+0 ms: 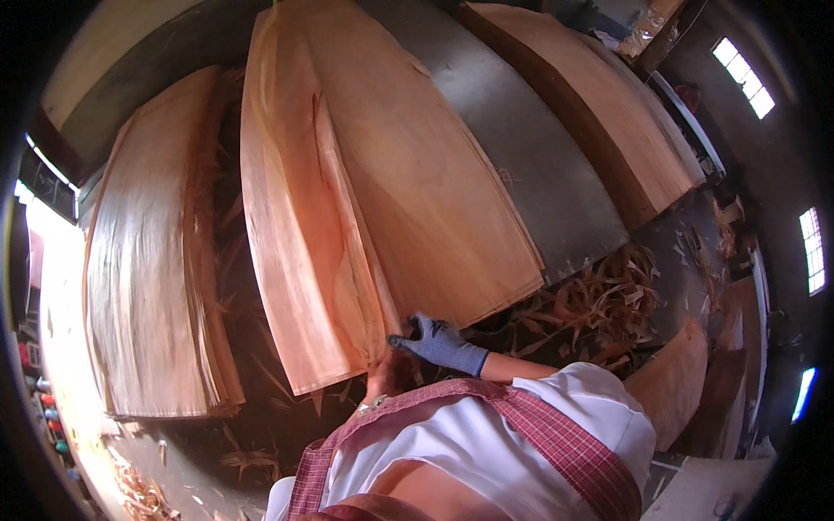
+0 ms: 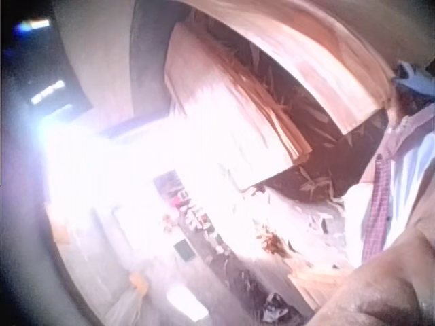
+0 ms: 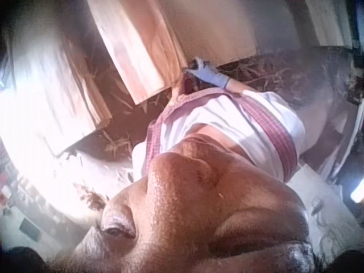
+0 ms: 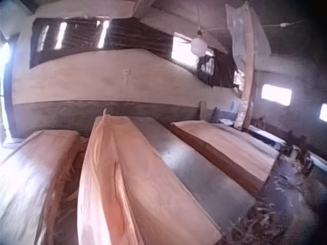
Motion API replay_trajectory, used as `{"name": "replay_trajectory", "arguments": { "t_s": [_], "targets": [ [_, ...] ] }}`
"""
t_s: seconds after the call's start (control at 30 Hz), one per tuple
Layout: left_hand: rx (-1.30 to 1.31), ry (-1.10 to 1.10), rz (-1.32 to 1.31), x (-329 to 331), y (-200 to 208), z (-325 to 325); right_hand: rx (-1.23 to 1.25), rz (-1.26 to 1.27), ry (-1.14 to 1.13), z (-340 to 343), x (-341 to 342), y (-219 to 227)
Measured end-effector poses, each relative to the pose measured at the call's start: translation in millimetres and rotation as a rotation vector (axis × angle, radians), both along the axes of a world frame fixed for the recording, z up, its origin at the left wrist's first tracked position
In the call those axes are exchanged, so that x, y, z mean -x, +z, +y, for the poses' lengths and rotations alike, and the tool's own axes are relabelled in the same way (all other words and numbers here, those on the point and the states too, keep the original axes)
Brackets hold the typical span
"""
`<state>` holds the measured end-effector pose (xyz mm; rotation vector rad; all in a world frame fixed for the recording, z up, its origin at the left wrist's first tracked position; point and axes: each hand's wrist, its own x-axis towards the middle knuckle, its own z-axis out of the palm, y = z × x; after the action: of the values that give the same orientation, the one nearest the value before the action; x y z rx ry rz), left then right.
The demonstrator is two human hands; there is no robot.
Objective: The person sorts, aligns, and trims large thin wood veneers on a metal table, using a utility knife to cut away excess and a measuring tape to check the length.
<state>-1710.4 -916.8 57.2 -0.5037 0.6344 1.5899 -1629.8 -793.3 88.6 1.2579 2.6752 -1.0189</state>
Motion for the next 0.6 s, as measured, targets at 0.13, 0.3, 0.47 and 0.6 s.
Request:
{"name": "replay_trajectory", "arguments": {
  "t_s": [0.13,0.3,0.47,0.6],
  "targets": [
    [0.09,-0.107,0.421,5,41,-1,0.41,0.658,-0.13,12,3,-16],
    [-0.472,-0.199,0.542,-31,87,14,1.022,0.622,-0.385,116,-59,124],
    [-0.336,0.325,0.439,-114,30,35,0.808,0.805,-0.347,309,-221,116],
    [-0.135,0.732,0.278,-135,-10,-10,0.76,0.946,-0.321,363,-326,42]
  ]
}}
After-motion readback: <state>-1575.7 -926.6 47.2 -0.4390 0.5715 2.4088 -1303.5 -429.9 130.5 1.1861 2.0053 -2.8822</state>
